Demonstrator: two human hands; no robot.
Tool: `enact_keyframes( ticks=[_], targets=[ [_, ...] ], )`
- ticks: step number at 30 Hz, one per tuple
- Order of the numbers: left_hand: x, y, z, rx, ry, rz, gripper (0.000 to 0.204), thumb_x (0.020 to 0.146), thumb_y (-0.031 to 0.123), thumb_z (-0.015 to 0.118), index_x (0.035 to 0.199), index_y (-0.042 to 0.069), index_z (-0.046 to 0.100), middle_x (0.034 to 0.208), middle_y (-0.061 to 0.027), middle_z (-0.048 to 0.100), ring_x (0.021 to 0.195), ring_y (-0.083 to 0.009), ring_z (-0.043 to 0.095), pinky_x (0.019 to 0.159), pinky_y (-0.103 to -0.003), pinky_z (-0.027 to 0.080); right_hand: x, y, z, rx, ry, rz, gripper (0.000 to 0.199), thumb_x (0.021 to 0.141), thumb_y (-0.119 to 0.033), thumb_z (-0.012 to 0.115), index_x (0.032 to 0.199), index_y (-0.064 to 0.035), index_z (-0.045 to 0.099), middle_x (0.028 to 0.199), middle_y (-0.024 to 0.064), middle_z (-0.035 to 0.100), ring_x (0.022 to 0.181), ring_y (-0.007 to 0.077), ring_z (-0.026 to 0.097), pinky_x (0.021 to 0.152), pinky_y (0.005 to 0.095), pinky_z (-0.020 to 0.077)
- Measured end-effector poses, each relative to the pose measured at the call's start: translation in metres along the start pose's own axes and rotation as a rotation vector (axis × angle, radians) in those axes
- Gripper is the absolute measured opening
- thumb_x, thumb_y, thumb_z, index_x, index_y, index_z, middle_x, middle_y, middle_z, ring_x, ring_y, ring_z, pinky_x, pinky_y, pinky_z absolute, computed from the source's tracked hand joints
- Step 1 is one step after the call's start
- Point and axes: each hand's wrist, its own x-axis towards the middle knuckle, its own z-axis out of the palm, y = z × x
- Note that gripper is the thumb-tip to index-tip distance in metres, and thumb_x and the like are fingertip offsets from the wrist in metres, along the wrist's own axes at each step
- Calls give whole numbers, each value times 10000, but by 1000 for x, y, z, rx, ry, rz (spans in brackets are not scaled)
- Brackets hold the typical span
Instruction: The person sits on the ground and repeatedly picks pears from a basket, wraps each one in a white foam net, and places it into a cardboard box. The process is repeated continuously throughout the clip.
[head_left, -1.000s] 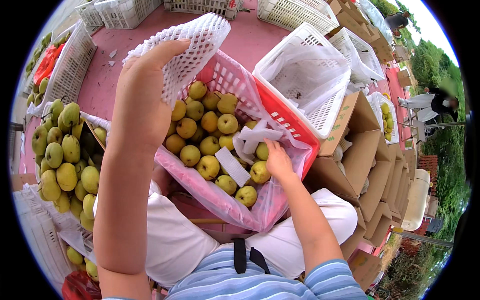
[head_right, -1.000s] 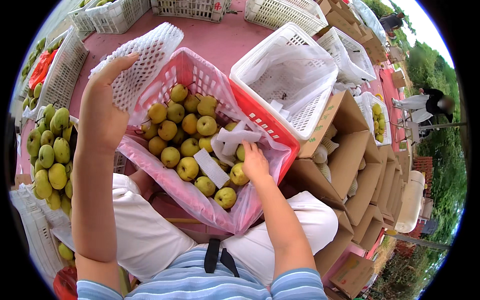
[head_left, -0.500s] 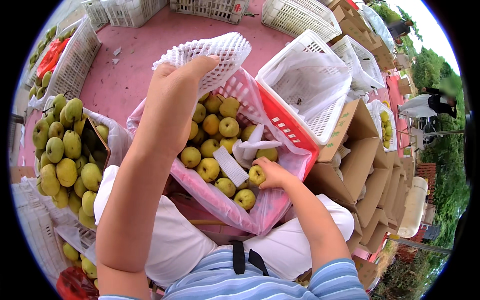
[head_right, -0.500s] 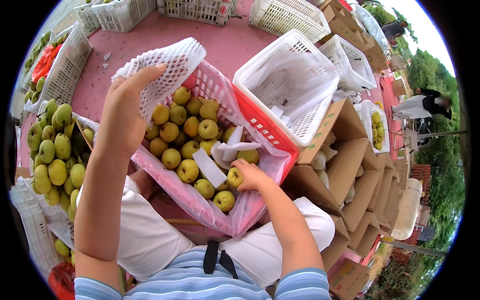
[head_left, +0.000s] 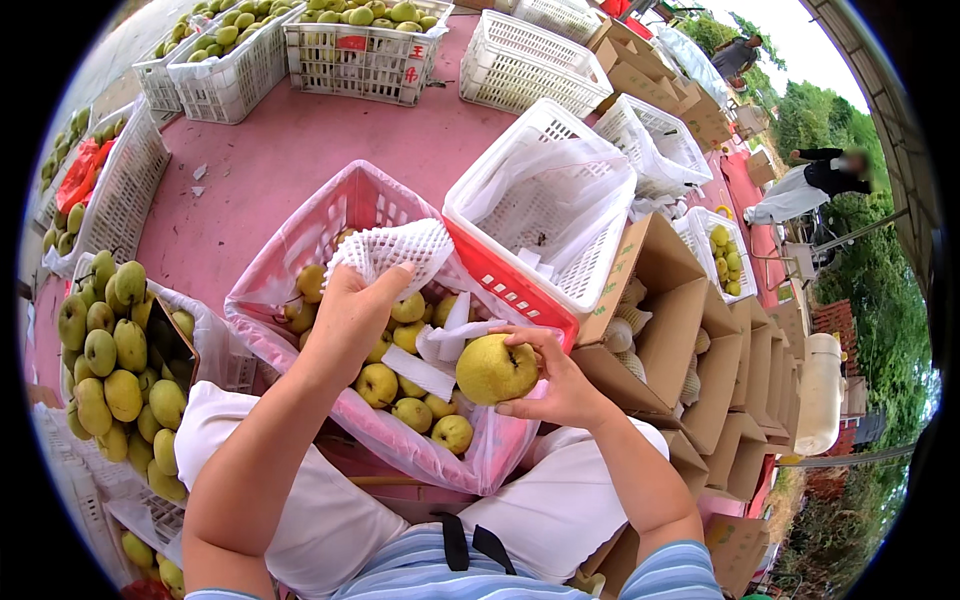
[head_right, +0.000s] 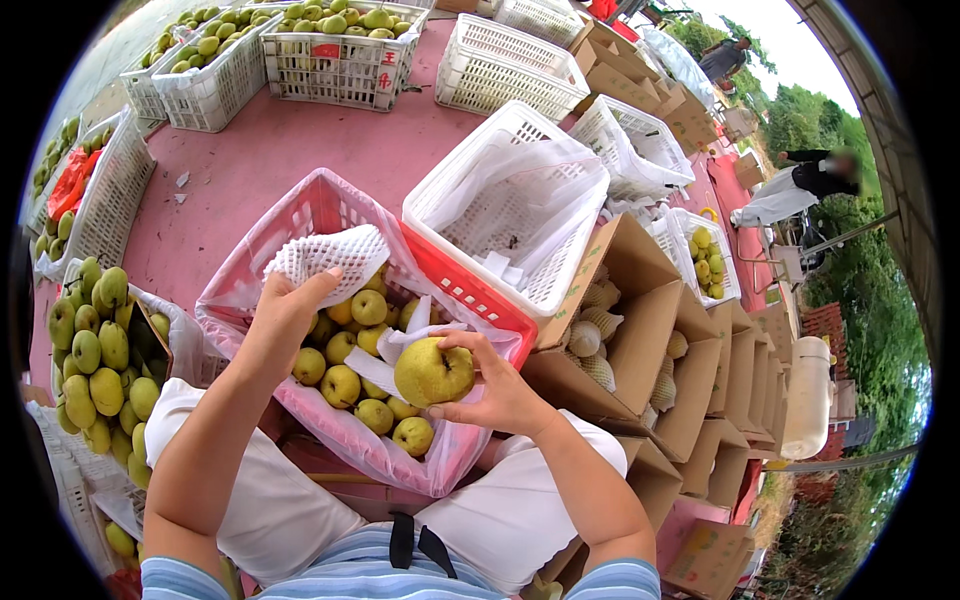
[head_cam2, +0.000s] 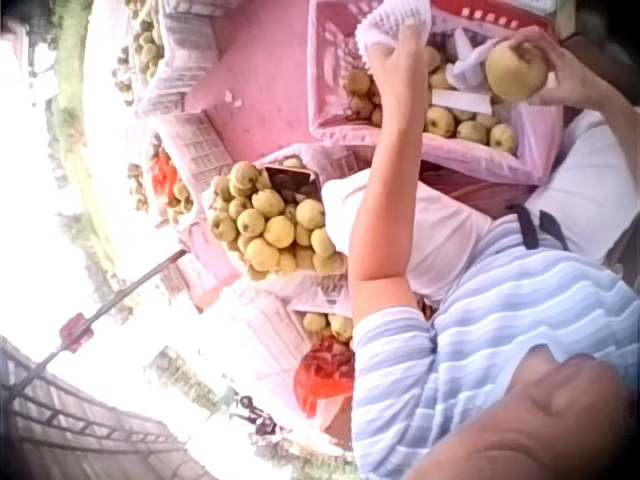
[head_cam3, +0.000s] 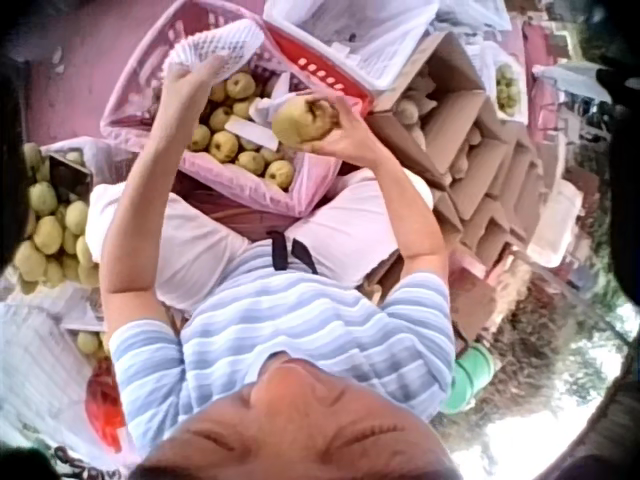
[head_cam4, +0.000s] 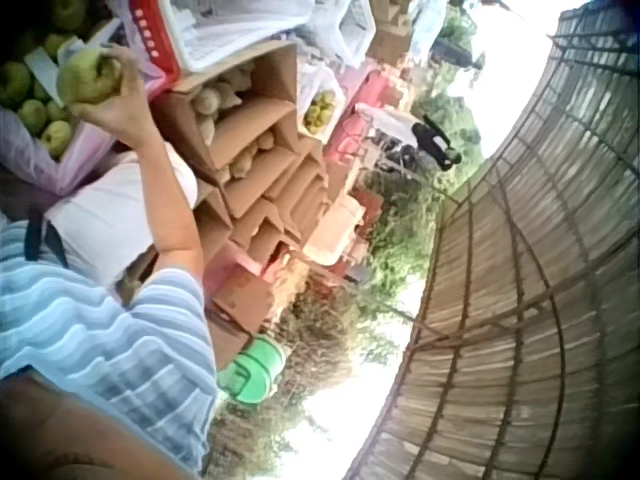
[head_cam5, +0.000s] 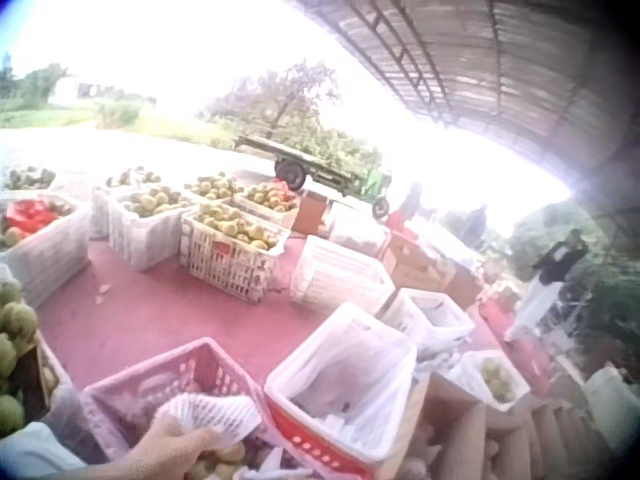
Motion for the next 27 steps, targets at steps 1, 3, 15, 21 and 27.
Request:
enact_keyframes(
  ticks=[1,3,15,21,27],
  targets=[
    [-2,-3,6,5,-51,11,254,912,125,564,1098,-36,625,1024,-53,656,919,-100,591,826,-273,470,-3,3,1,117,38,42,692,726,-190,838,1256,-145,396,1314,86,464,1200,246,489,1006,396,437],
    [-6,-11,15,14,-93,-50,262,942,146,551,1124,-33,613,1055,-53,651,950,-101,587,851,-275,467,0,8,2,363,93,110,570,837,-305,742,1263,-151,396,1261,69,481,1172,214,514,911,386,519],
    [-22,-41,44,-119,-389,-221,515,842,271,735,1229,9,517,1115,-58,597,997,-122,568,879,-287,469,28,-32,22,744,230,403,472,983,-541,385,1193,-123,447,1187,104,570,1041,242,623,732,396,589],
    [-29,-42,32,-330,-401,-263,666,770,277,771,1291,5,457,1210,-97,573,1096,-185,570,948,-345,462,28,-38,-12,-176,433,214,549,1031,-463,309,887,-50,642,863,46,655,869,175,624,721,334,505],
    [-28,-50,15,-236,-825,-342,1126,587,528,858,1411,-18,319,1338,-166,497,1212,-271,523,1015,-423,424,21,-29,9,1155,-143,565,465,1007,-450,414,1196,-54,566,1105,61,643,998,134,620,888,296,496]
  ],
)
